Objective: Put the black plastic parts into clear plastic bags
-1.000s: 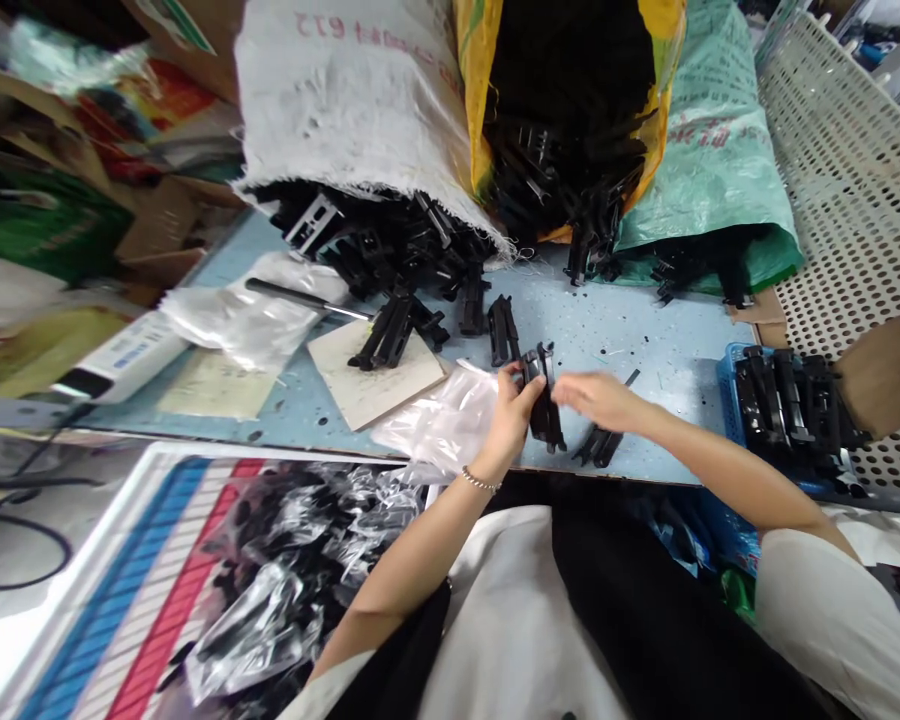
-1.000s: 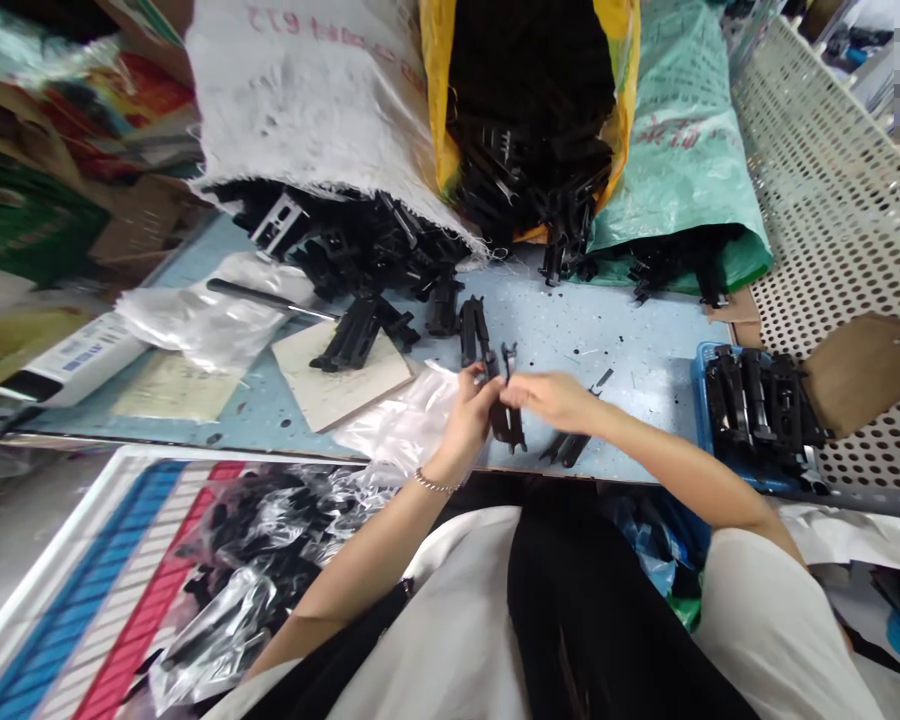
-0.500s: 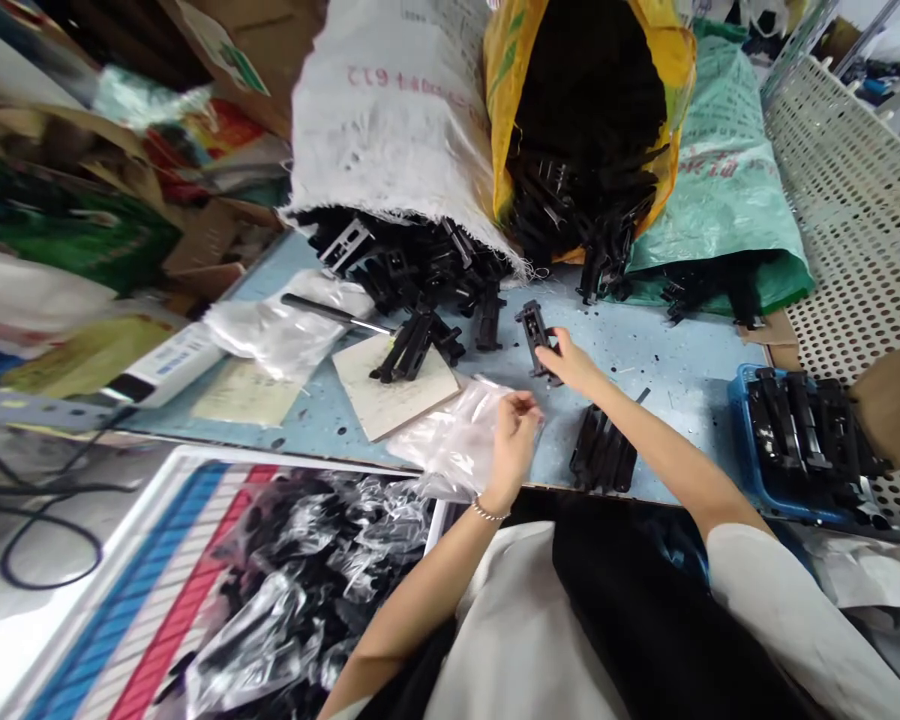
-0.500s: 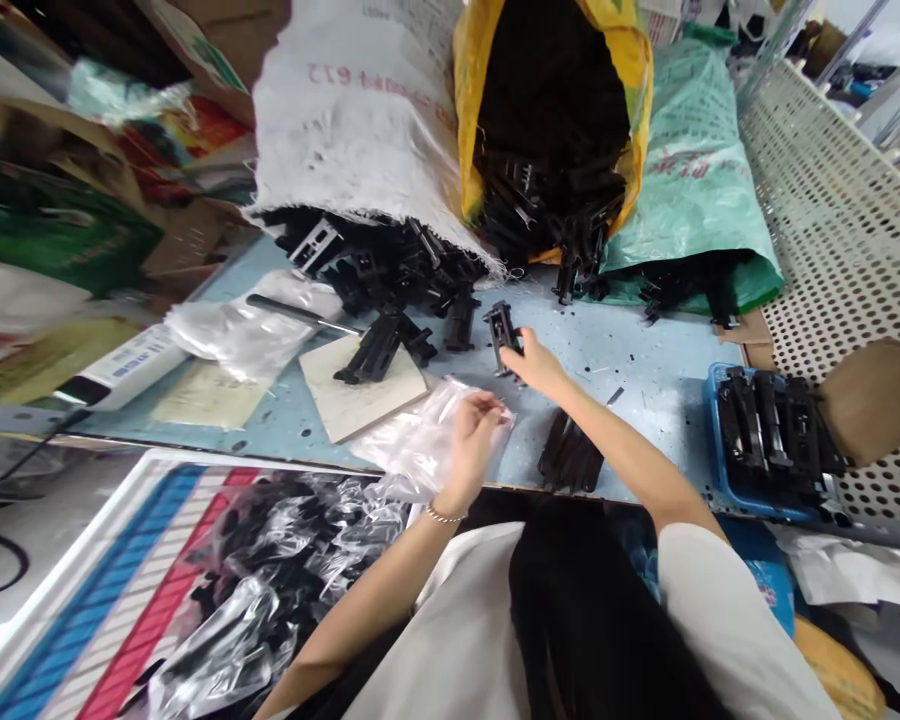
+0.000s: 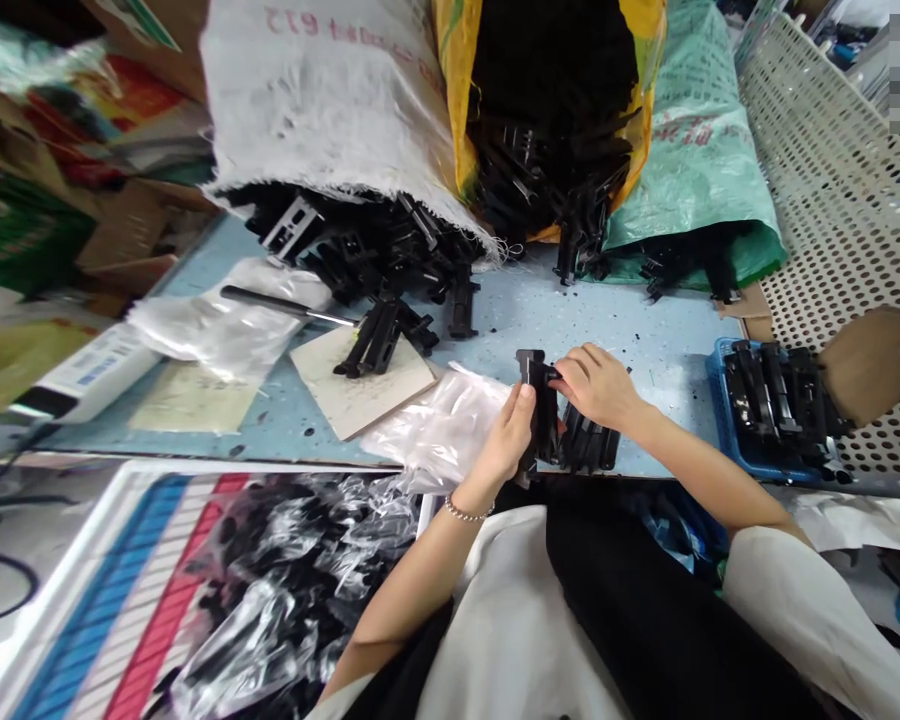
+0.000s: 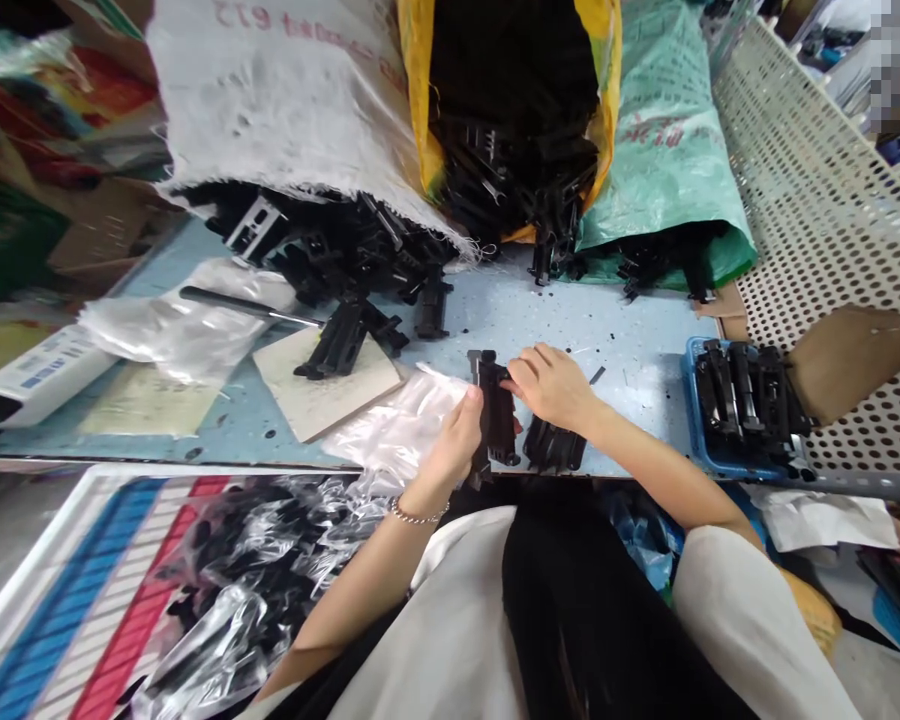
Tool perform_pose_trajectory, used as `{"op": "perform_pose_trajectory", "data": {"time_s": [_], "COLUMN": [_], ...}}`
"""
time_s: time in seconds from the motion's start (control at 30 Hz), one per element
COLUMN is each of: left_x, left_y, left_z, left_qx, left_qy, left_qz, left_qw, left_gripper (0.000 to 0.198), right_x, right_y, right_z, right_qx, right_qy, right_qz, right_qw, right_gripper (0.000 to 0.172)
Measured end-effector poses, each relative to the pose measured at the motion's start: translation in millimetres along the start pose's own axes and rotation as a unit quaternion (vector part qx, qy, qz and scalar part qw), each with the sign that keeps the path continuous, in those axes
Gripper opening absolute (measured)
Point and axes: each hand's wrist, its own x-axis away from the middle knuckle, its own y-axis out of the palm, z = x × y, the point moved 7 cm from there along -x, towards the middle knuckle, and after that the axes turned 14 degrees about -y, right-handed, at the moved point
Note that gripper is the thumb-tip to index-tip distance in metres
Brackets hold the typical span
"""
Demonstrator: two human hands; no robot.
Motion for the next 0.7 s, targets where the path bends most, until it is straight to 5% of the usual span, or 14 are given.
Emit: {"op": "perform_pose_trajectory", "data": {"time_s": [0.1,0.23,0.3,0.37,0.47,0.6,0.7], "left_x": [6,6,2,-1,-4,0,2], "left_y": [1.2,-4.6,-8.8,-13.1,-15.2,-6.1,-2.2], "left_z": [1,9,8,6,5,8,8], "left_qx": [-0.054,-0.143,-0.156,-0.129,-0.072,-0.044,-0.028], "left_qy": [0.034,0.134,0.14,0.121,0.06,-0.01,-0.007], "left_qz": [0.019,0.079,0.088,0.075,0.037,-0.014,-0.003], "left_qw": [0.998,0.977,0.974,0.981,0.995,0.999,1.0], "left_gripper": [0.067,0.063,0.063,0.067,0.076,0.072,0.068], "right_x": [2,14,17,14,4,-4,-10], "right_y": [16,49,57,46,14,-1,2], "right_z": [4,3,0,0,-1,-3,2], "right_qx": [-0.153,-0.433,-0.469,-0.391,-0.14,-0.022,-0.121], "right_qy": [0.037,0.205,0.238,0.201,0.053,-0.087,-0.033], "right_qz": [0.036,0.109,0.092,0.064,0.014,-0.063,-0.042], "right_qw": [0.987,0.871,0.846,0.896,0.989,0.994,0.991], "right_gripper": [0.04,0.052,0.056,0.054,0.039,0.033,0.045]}}
